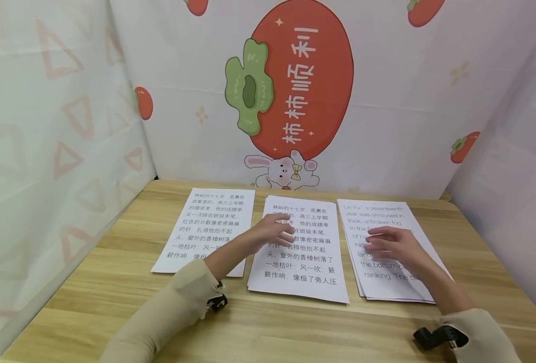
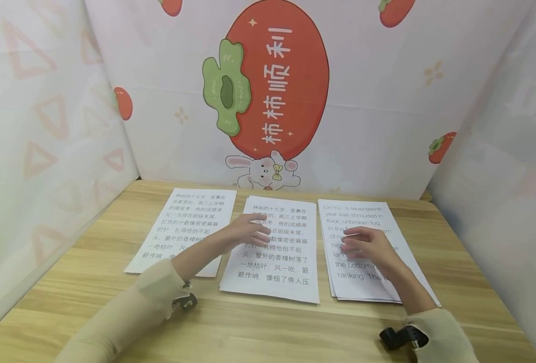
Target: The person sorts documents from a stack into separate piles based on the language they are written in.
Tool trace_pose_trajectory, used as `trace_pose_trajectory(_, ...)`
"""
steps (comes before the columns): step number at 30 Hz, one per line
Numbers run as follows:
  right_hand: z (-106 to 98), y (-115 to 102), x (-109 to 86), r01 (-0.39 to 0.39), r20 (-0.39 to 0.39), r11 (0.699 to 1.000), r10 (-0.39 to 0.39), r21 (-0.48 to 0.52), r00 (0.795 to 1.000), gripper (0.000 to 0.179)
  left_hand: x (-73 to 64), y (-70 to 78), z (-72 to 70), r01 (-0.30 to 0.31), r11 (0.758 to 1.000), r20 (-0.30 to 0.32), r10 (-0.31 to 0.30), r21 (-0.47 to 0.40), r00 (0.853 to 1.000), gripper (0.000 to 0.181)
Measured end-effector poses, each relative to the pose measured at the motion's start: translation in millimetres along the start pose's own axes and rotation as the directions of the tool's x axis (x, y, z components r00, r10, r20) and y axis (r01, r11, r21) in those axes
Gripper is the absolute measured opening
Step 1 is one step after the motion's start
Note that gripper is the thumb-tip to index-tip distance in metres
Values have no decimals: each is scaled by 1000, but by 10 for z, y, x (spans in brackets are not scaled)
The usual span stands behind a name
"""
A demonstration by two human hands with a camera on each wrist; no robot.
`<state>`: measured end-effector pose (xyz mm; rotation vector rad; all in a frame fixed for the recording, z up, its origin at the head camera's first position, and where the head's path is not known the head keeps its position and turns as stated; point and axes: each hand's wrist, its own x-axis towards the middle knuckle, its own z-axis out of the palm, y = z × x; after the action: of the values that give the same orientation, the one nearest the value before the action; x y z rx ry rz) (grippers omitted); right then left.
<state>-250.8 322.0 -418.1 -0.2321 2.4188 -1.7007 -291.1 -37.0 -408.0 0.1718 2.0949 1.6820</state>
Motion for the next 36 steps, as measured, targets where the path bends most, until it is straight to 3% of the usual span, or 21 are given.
trace_pose_trajectory(7, 165, -18, 70, -66, 90, 985, 52, 158, 995, 56, -89, -43, -202, -1, 1000, -46, 1, -6, 999, 64)
trace_pose_trajectory(13, 306, -77, 138, -143, 127, 962, 116, 232, 985, 56, -120, -65, -383, 16, 1000, -116, -14, 15, 993, 64)
trace_pose_trajectory(19, 355, -123, 179, -187, 139, 942, 153, 278, 978, 58, -178, -61, -526, 31, 999, -147, -28, 15, 989, 66)
trace_pose_trajectory(36, 369, -151, 191, -220, 148, 934, 185, 280, 972, 55, -247, -139, -616, 119, 993, -177, -119, -10, 977, 61)
